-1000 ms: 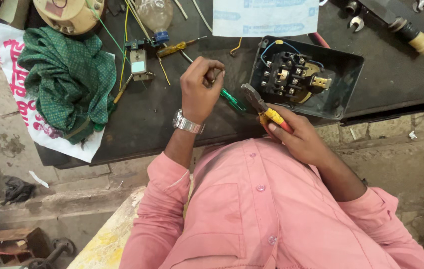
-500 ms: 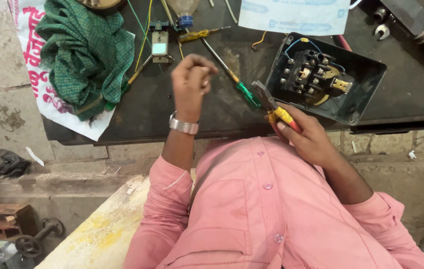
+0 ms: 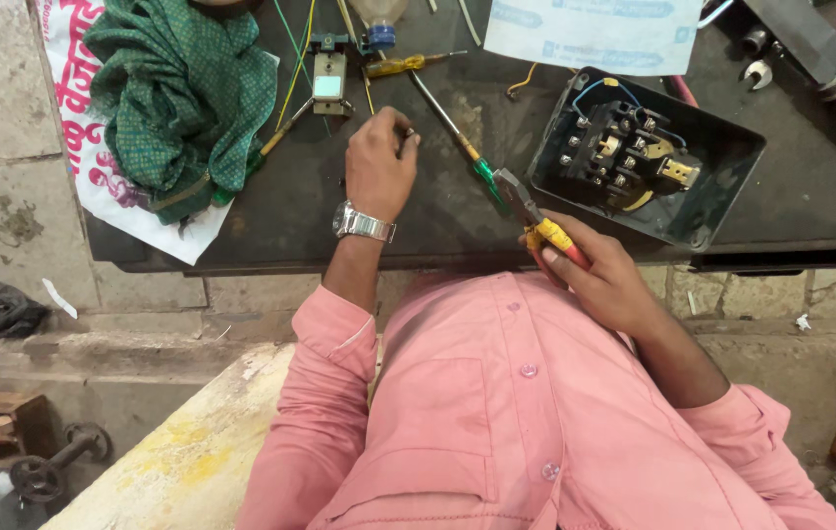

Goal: The person uses pliers to strip a small wire and then uses a screwdriver to tighten screws on a contactor inside an electrical box. They handle the contactor and wires while working at a cluttered workbench.

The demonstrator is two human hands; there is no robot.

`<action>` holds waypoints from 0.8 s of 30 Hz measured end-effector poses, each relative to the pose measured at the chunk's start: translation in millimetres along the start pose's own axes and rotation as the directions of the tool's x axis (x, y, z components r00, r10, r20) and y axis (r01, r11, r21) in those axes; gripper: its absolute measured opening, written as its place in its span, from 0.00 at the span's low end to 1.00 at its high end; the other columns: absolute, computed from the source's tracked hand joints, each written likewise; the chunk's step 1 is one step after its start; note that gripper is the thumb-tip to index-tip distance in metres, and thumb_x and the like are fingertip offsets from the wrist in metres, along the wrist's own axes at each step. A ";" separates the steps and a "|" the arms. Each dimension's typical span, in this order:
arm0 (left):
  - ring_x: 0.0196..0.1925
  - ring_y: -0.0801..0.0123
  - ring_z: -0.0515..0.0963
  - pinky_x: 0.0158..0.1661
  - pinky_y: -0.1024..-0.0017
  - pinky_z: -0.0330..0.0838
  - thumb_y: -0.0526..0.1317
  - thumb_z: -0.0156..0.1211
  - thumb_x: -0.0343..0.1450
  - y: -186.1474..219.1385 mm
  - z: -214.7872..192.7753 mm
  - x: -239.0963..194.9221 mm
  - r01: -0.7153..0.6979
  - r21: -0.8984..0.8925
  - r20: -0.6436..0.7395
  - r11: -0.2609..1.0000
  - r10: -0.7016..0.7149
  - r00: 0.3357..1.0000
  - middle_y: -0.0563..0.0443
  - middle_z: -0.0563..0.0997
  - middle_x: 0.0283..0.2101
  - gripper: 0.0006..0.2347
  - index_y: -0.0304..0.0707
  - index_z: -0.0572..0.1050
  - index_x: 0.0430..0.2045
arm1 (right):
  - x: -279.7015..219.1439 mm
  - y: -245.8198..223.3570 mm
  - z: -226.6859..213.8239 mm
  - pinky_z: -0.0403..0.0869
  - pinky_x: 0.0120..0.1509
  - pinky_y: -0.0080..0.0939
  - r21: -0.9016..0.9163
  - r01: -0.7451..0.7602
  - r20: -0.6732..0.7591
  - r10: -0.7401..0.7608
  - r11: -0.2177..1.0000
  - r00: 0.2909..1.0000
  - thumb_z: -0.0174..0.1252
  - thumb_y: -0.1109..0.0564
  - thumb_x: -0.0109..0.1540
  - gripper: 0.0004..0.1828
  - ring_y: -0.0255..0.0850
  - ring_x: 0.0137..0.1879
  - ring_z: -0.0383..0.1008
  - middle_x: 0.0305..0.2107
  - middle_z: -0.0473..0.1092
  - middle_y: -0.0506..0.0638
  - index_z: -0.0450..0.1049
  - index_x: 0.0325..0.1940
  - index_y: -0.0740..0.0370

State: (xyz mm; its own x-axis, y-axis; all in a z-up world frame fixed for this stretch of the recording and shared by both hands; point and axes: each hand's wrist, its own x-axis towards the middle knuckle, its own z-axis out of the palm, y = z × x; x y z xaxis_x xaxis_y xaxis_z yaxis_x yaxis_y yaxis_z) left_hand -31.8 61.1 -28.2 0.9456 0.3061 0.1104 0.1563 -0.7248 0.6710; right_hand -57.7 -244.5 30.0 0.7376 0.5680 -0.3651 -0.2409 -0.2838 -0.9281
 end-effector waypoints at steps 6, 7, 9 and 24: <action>0.25 0.60 0.77 0.29 0.63 0.70 0.33 0.65 0.69 0.0 -16.9 -11.4 0.102 -0.165 -0.023 0.981 -0.107 0.994 0.46 0.77 0.25 0.04 0.32 0.76 0.30 | -4.6 6.6 -0.2 0.72 0.46 0.30 0.032 -0.030 -0.033 0.031 0.999 0.999 0.53 0.62 0.68 0.24 0.28 0.42 0.70 0.43 0.75 0.46 0.67 0.69 0.62; 0.24 0.60 0.77 0.30 0.64 0.70 0.33 0.64 0.69 0.2 -20.2 -16.2 0.134 -0.176 -0.022 0.975 -0.140 0.990 0.46 0.77 0.24 0.04 0.32 0.75 0.30 | -5.2 8.3 -0.3 0.72 0.45 0.30 0.048 -0.045 -0.035 0.047 0.998 0.998 0.53 0.61 0.68 0.24 0.28 0.41 0.70 0.43 0.75 0.46 0.68 0.69 0.62; 0.26 0.58 0.77 0.30 0.62 0.71 0.33 0.65 0.69 1.8 -24.2 -25.7 0.085 -0.126 0.023 0.988 -0.083 0.996 0.44 0.77 0.25 0.04 0.32 0.75 0.30 | -4.8 10.9 -1.6 0.72 0.45 0.30 0.061 -0.041 -0.040 0.043 0.997 0.998 0.53 0.61 0.68 0.24 0.28 0.41 0.70 0.43 0.75 0.46 0.67 0.69 0.62; 0.27 0.67 0.75 0.30 0.68 0.71 0.29 0.67 0.66 1.0 -25.4 -45.6 0.135 -0.203 0.148 0.970 -0.106 0.983 0.50 0.76 0.29 0.10 0.33 0.76 0.39 | 4.3 10.8 5.4 0.73 0.50 0.31 0.003 0.006 0.008 -0.006 1.000 1.000 0.53 0.60 0.68 0.24 0.29 0.46 0.72 0.46 0.76 0.47 0.66 0.70 0.63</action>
State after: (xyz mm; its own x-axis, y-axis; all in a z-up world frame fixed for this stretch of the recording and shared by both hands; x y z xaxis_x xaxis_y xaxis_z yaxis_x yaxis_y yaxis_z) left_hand -82.0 62.1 -14.0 0.9556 0.2860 -0.0714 0.2213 -0.5362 0.8146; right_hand -60.5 -241.0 18.0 0.7338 0.5762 -0.3600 -0.2382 -0.2780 -0.9306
